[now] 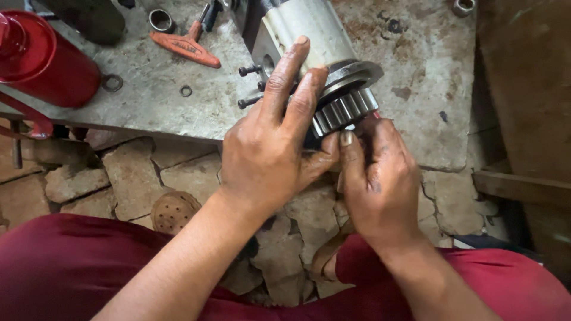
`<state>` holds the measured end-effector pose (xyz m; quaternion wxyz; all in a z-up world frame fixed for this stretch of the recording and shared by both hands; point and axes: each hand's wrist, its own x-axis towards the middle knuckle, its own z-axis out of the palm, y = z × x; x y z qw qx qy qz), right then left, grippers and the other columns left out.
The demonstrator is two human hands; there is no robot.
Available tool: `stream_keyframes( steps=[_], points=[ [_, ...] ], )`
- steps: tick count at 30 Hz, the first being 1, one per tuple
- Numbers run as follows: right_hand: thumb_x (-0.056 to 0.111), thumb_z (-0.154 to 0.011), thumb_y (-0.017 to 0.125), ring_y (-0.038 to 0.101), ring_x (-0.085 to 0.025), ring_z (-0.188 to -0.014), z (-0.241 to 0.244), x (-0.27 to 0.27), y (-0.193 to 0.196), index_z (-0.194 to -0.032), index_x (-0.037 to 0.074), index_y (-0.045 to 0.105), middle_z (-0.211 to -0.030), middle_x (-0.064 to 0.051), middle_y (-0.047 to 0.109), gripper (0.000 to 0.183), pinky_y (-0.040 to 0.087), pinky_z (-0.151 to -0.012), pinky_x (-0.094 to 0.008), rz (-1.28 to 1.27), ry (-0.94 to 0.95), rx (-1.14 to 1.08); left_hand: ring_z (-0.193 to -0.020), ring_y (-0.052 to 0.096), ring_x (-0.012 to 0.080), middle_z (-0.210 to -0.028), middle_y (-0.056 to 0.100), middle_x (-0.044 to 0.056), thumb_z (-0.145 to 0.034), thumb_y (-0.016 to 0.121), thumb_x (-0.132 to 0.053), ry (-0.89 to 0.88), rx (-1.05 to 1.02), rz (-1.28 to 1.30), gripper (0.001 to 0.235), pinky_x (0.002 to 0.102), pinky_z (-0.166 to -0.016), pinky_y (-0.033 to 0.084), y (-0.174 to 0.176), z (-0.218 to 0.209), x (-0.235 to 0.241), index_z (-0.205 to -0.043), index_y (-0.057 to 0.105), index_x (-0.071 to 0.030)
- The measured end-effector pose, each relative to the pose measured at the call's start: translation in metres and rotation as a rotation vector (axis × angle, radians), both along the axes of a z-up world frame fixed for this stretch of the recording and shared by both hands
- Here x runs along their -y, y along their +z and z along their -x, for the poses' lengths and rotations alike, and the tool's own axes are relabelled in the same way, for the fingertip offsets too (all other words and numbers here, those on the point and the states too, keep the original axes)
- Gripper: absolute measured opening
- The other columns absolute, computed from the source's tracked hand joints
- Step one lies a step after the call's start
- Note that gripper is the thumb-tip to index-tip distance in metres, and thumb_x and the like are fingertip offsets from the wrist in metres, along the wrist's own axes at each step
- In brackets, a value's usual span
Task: The person assembles a metal machinery housing, installing gears and small components before securing the assembly with bolts and tightening them with a wrench.
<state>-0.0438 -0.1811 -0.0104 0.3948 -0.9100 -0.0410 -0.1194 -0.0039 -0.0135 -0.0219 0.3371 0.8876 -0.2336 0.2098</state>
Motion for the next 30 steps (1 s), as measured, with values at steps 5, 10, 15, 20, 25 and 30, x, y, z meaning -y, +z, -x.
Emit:
stream_keyframes(
  steps=[5, 10, 15, 20, 25, 30],
  points=[
    [0.014, -0.111, 0.056, 0.069, -0.032, -0.085, -0.004, 0.002, 0.004, -0.111, 0.001, 0.061, -0.096, -0.016, 0.069, 0.014, 0.052, -0.076, -0.043, -0.005, 0.041, -0.014, -0.122, 0.071, 0.0293, -0.16, 0.041, 0.014, -0.102, 0.077, -0.035, 0.002, -0.001, -0.002, 0.061, 0.034, -0.094, 0.062, -0.001, 0.002, -0.001, -0.148, 0.05, -0.004],
    [0.022, -0.105, 0.055, 0.056, -0.008, -0.056, -0.008, 0.004, 0.003, -0.111, 0.006, 0.062, -0.078, 0.0, 0.065, 0.019, 0.047, -0.047, -0.026, -0.492, -0.091, -0.446, -0.126, 0.069, 0.0307, -0.162, 0.039, 0.013, -0.096, 0.082, -0.03, 0.011, -0.064, 0.036, 0.067, 0.035, -0.096, 0.061, 0.002, 0.005, 0.001, -0.149, 0.048, -0.007],
    [0.024, -0.106, 0.055, 0.053, -0.004, -0.054, -0.006, 0.011, -0.003, -0.115, 0.01, 0.065, -0.072, 0.003, 0.058, 0.019, 0.046, -0.046, -0.022, -0.872, -0.079, -0.593, -0.128, 0.067, 0.0298, -0.162, 0.035, 0.009, -0.09, 0.085, -0.025, 0.046, -0.129, 0.154, 0.069, 0.035, -0.096, 0.062, -0.001, 0.01, 0.009, -0.147, 0.048, -0.014],
    [0.022, -0.106, 0.056, 0.055, -0.007, -0.053, -0.007, 0.015, -0.006, -0.11, 0.009, 0.063, -0.073, 0.001, 0.06, 0.015, 0.045, -0.045, -0.023, -0.922, -0.077, -0.613, -0.132, 0.066, 0.0311, -0.165, 0.028, 0.01, -0.087, 0.086, -0.021, 0.071, -0.173, 0.228, 0.07, 0.034, -0.097, 0.064, -0.005, 0.012, 0.015, -0.145, 0.049, -0.016],
    [0.021, -0.105, 0.055, 0.059, -0.006, -0.064, -0.009, 0.017, -0.003, -0.11, 0.009, 0.062, -0.084, 0.002, 0.065, 0.015, 0.051, -0.054, -0.023, -0.919, -0.054, -0.603, -0.134, 0.065, 0.0304, -0.165, 0.026, 0.01, -0.088, 0.087, -0.022, 0.046, -0.168, 0.213, 0.071, 0.034, -0.098, 0.065, -0.007, 0.008, 0.01, -0.146, 0.047, -0.017],
    [0.015, -0.104, 0.064, 0.06, -0.005, -0.079, -0.004, 0.013, 0.002, -0.113, 0.003, 0.062, -0.096, -0.001, 0.068, 0.015, 0.051, -0.065, -0.022, -0.427, -0.018, -0.331, -0.136, 0.062, 0.0305, -0.165, 0.026, 0.009, -0.088, 0.09, -0.027, 0.033, -0.135, 0.197, 0.076, 0.035, -0.098, 0.064, -0.01, 0.008, 0.006, -0.148, 0.045, -0.019]
  ],
)
